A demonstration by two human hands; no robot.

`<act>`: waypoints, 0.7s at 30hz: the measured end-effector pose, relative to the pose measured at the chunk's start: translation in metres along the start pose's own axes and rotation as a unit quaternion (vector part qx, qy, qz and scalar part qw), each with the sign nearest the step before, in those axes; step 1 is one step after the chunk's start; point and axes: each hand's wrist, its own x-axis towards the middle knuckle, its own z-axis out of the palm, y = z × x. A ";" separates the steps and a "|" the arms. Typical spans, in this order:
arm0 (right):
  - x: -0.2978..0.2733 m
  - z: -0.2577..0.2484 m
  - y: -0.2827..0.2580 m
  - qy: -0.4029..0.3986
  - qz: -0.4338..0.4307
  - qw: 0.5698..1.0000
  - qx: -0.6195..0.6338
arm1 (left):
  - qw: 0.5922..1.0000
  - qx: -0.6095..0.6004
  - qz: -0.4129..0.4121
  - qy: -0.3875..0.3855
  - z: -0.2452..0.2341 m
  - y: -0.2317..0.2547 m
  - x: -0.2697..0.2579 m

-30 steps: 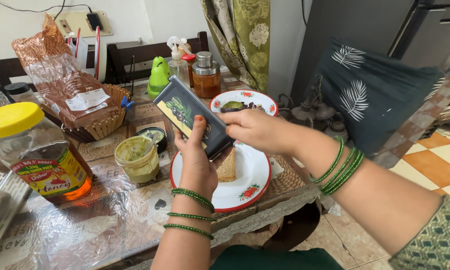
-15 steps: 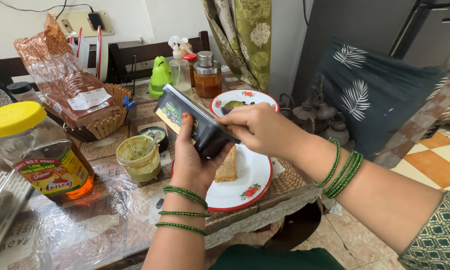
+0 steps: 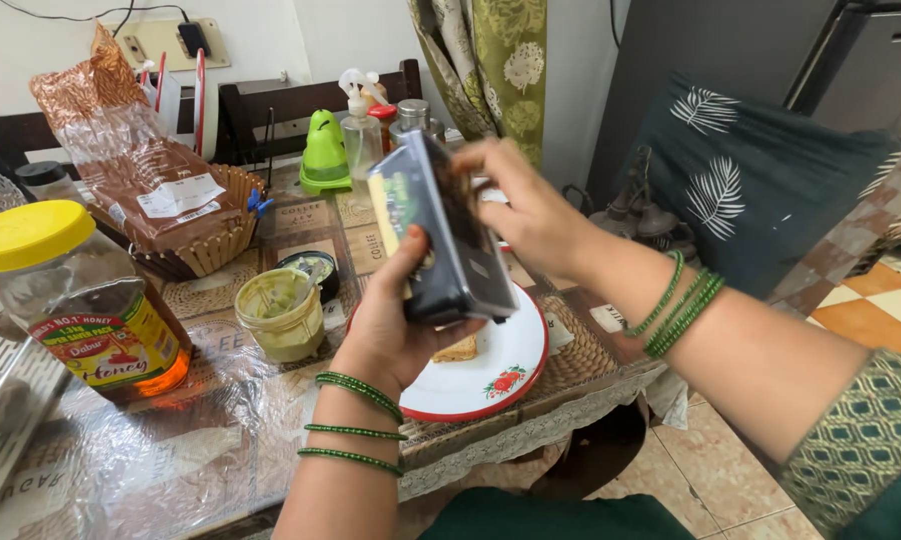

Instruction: Spreading a green paste onto a slice of bread and placing it into a plastic container.

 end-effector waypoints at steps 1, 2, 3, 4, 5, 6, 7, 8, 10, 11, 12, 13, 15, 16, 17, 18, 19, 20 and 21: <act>0.005 0.001 0.001 0.000 0.000 1.000 0.000 | 1.000 0.000 0.000 0.000 0.002 0.000 0.000; 0.010 0.001 0.003 0.024 0.008 1.000 -0.003 | 1.000 0.024 -0.017 0.009 0.003 0.001 -0.001; 0.015 0.002 0.004 0.048 0.015 0.999 -0.006 | 0.998 0.047 -0.033 0.019 0.005 0.001 -0.002; 0.020 0.004 0.005 0.048 0.016 0.999 -0.005 | 0.998 0.047 -0.033 0.020 0.005 0.001 -0.002; 0.025 0.005 0.007 0.031 0.095 0.995 0.021 | 0.997 0.059 -0.041 0.017 0.006 0.000 -0.003; 0.030 0.006 0.008 0.013 0.173 0.984 0.046 | 0.996 0.071 -0.049 0.014 0.007 0.000 -0.003; 0.029 0.011 0.012 0.013 0.173 0.984 0.047 | 0.996 0.071 -0.049 0.014 0.006 0.000 -0.002; 0.029 0.015 0.015 0.047 0.174 0.982 0.053 | 0.997 0.064 -0.043 0.011 0.005 -0.001 -0.001; 0.028 0.023 0.022 0.080 0.175 0.979 0.061 | 0.998 0.057 -0.038 0.008 0.005 -0.003 0.000; 0.027 0.027 0.026 0.109 0.131 0.984 0.047 | 0.999 0.045 -0.030 0.006 0.006 -0.004 -0.001; 0.027 0.030 0.029 0.138 0.086 0.986 0.033 | 0.999 0.034 -0.022 0.003 0.007 -0.004 -0.001; 0.030 0.031 0.022 0.138 0.086 0.986 0.033 | 0.999 0.034 -0.022 0.004 0.006 -0.005 -0.001; 0.035 0.034 0.008 0.166 0.144 0.971 0.090 | 1.000 0.015 -0.013 -0.007 0.003 -0.008 0.000; 0.036 0.035 0.013 0.167 0.143 0.971 0.090 | 1.000 0.015 -0.013 -0.007 0.003 -0.008 -0.001; 0.036 0.035 0.017 0.184 0.132 0.973 0.048 | 0.999 0.027 -0.019 -0.005 0.002 -0.008 -0.001; 0.036 0.035 0.021 0.200 0.121 0.972 0.005 | 0.999 0.039 -0.026 -0.001 0.002 -0.008 -0.002; 0.036 0.034 0.025 0.200 0.121 0.972 0.005 | 0.999 0.039 -0.027 -0.001 0.002 -0.010 -0.002; 0.037 0.033 0.029 0.193 0.127 0.973 0.011 | 0.998 0.043 -0.035 -0.005 0.001 -0.012 -0.001; 0.037 0.032 0.033 0.185 0.134 0.973 0.016 | 0.998 0.048 -0.042 -0.009 0.000 -0.013 -0.001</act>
